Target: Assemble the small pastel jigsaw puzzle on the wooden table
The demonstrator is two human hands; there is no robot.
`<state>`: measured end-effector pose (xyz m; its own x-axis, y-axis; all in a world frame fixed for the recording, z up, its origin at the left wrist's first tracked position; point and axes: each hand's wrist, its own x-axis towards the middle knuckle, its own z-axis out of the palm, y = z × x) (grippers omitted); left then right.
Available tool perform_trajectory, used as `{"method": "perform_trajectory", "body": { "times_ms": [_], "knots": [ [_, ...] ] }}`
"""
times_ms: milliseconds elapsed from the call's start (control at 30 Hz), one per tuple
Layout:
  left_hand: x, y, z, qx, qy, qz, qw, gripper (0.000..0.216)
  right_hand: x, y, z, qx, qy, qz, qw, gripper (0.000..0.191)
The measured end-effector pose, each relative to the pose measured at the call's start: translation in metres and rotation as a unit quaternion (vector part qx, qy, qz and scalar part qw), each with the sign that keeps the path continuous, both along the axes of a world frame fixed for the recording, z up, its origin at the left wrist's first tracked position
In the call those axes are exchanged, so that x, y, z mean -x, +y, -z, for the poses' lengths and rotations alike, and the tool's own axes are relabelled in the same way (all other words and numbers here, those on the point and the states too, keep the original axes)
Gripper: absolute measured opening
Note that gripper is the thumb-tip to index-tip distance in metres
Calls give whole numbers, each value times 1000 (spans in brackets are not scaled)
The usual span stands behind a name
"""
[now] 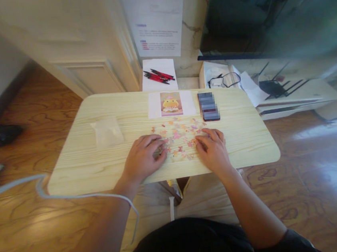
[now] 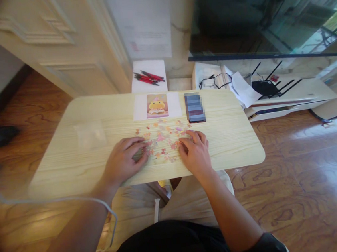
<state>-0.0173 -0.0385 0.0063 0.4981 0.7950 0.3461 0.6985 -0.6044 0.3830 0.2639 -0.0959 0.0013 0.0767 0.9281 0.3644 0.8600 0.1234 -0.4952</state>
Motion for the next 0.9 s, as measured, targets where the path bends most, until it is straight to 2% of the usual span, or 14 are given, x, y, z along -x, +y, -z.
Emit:
{"method": "perform_trajectory", "body": {
  "times_ms": [267,567,700,900],
  "knots": [
    [0,-1,-2,2,3,-1,1000,24,-10,5,-2,17,48,6,999,6],
    [0,-2,-6,13,5,11,1000,27,13,23,-24,89,95,-102,986,15],
    [0,-1,-6,16,-1,12,1000,27,21,27,-22,84,95,-99,987,20],
    [0,-1,-6,18,-1,14,1000,26,28,35,-21,97,96,-55,989,14]
  ]
}}
